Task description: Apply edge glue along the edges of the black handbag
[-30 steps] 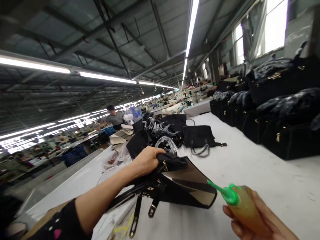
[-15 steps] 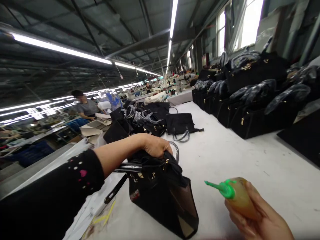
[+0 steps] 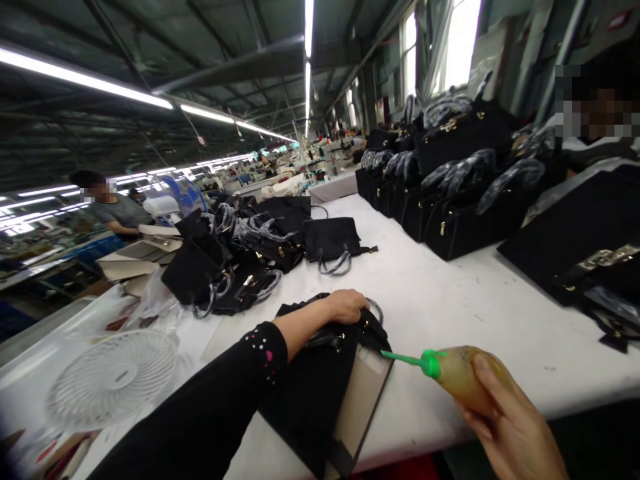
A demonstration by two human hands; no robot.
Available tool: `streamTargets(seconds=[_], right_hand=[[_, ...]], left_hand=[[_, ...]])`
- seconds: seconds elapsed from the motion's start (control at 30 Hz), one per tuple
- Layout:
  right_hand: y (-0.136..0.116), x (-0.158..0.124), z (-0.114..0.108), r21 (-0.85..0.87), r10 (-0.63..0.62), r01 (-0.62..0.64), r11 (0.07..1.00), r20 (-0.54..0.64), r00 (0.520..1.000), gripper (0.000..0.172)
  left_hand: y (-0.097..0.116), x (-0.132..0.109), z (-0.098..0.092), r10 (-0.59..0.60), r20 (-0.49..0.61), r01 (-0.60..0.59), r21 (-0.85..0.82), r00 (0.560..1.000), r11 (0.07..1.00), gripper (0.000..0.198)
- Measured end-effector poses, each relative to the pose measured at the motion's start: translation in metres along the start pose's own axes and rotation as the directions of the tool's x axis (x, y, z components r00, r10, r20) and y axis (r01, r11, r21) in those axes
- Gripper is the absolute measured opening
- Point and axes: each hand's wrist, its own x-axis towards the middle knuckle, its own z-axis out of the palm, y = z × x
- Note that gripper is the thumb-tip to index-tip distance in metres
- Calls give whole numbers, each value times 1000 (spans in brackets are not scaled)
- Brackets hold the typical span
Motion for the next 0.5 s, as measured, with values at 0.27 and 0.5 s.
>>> streamTargets(seconds=[0.27,0.5], right_hand=[[10,0,-14,-91,137,-136,987,5,991,54],[17,1,-15,-463,-273,298,835,123,954,38]], left_hand=[[-11,17,30,-44,-6,44,-54,999,998,26],[-16,22,41,-65,-14,64,-79,998,995,26]])
